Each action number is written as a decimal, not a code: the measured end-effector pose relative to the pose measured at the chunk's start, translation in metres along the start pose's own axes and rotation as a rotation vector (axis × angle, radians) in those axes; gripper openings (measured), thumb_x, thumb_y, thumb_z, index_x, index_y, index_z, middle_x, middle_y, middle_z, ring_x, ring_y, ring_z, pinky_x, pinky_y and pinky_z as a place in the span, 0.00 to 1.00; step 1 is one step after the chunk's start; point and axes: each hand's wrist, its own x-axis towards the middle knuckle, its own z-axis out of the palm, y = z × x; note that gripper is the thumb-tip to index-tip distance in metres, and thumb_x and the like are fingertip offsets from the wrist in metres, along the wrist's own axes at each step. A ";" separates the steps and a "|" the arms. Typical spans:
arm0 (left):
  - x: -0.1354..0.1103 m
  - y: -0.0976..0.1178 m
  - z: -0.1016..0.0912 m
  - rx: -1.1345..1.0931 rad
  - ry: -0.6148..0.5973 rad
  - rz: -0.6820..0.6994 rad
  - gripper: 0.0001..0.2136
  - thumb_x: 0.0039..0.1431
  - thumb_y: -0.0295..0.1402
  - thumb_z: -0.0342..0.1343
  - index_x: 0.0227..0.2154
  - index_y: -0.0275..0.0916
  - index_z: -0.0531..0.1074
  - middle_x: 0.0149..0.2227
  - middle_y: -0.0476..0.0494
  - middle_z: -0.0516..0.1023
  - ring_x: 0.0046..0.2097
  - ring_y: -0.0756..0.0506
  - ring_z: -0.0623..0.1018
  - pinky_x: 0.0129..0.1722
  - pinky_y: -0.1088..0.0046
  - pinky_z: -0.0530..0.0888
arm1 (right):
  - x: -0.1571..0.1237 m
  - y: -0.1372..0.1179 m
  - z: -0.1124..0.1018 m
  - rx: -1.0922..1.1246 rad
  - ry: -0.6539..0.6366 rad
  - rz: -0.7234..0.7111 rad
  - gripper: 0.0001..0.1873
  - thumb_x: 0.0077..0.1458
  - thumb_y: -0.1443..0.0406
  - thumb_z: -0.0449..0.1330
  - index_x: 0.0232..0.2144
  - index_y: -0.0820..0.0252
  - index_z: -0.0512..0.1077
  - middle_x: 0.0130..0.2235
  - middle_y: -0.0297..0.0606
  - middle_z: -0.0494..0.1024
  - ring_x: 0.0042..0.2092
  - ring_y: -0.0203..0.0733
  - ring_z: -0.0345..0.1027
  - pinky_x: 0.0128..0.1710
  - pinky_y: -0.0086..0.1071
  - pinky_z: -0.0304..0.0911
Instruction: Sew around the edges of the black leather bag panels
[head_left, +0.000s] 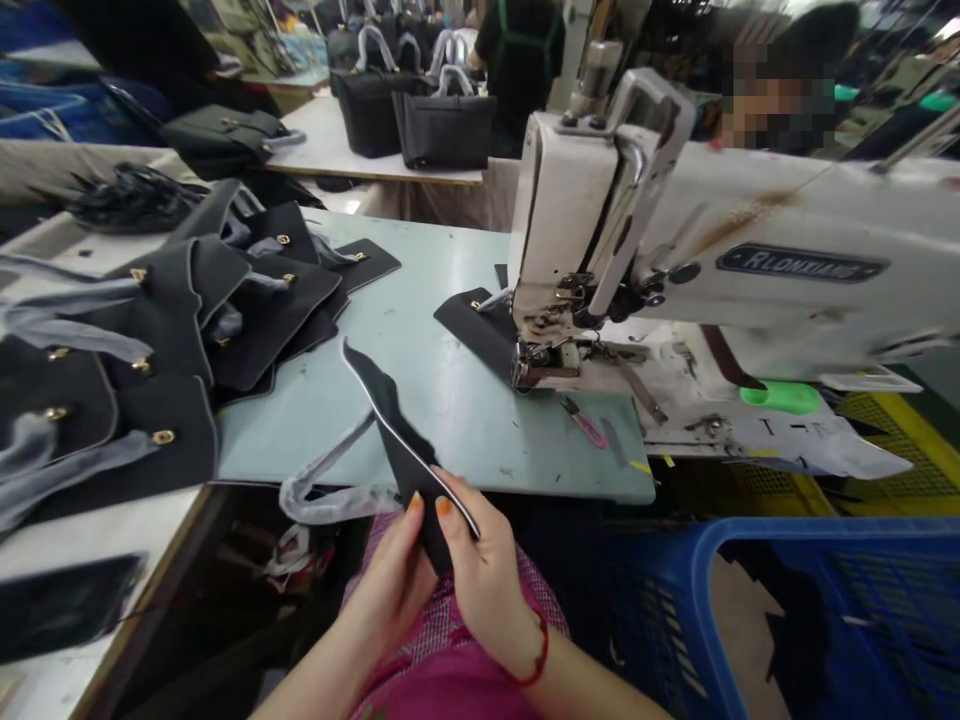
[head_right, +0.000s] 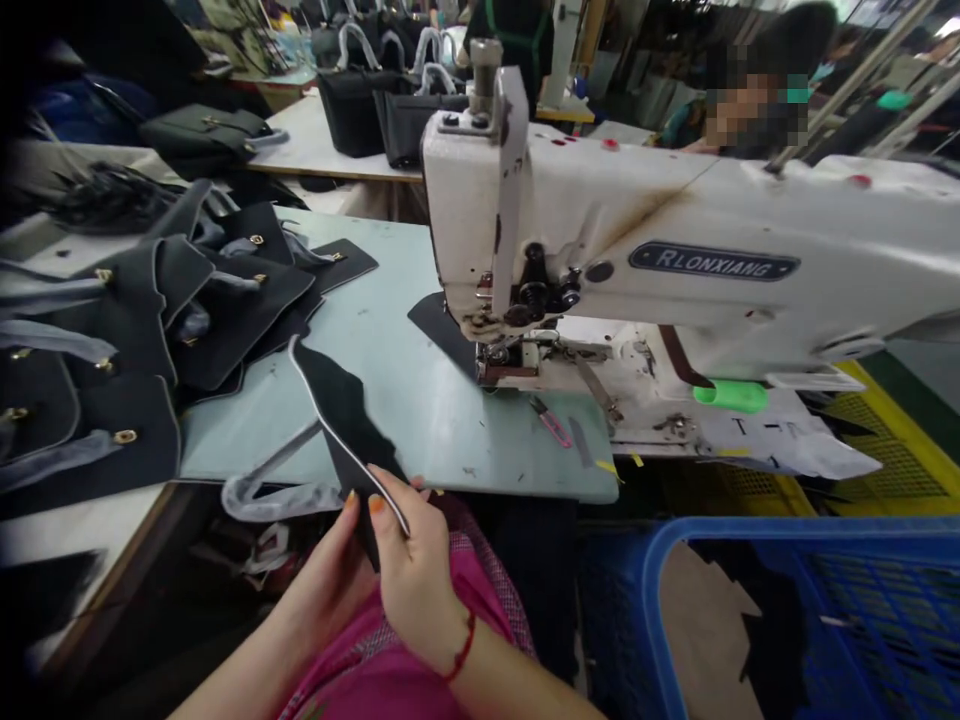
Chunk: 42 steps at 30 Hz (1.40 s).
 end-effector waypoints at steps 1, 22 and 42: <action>0.005 0.007 0.006 -0.018 0.021 0.017 0.25 0.52 0.52 0.63 0.47 0.40 0.76 0.51 0.35 0.80 0.56 0.33 0.77 0.54 0.57 0.77 | 0.000 -0.004 0.003 0.043 0.006 0.021 0.20 0.66 0.55 0.56 0.54 0.54 0.77 0.55 0.40 0.77 0.58 0.50 0.70 0.63 0.44 0.63; 0.095 0.093 0.079 0.123 -0.010 0.157 0.23 0.39 0.35 0.73 0.39 0.34 0.73 0.35 0.44 0.82 0.29 0.48 0.79 0.30 0.75 0.77 | 0.076 -0.028 -0.070 -0.034 -0.106 0.172 0.27 0.63 0.47 0.55 0.26 0.64 0.73 0.26 0.38 0.78 0.26 0.32 0.71 0.23 0.21 0.63; 0.177 0.104 0.110 0.275 -0.167 0.193 0.19 0.44 0.34 0.69 0.40 0.34 0.74 0.36 0.39 0.82 0.31 0.43 0.80 0.31 0.68 0.76 | 0.137 0.000 -0.082 0.123 0.106 0.150 0.25 0.61 0.47 0.57 0.29 0.64 0.76 0.23 0.37 0.79 0.21 0.33 0.70 0.20 0.24 0.61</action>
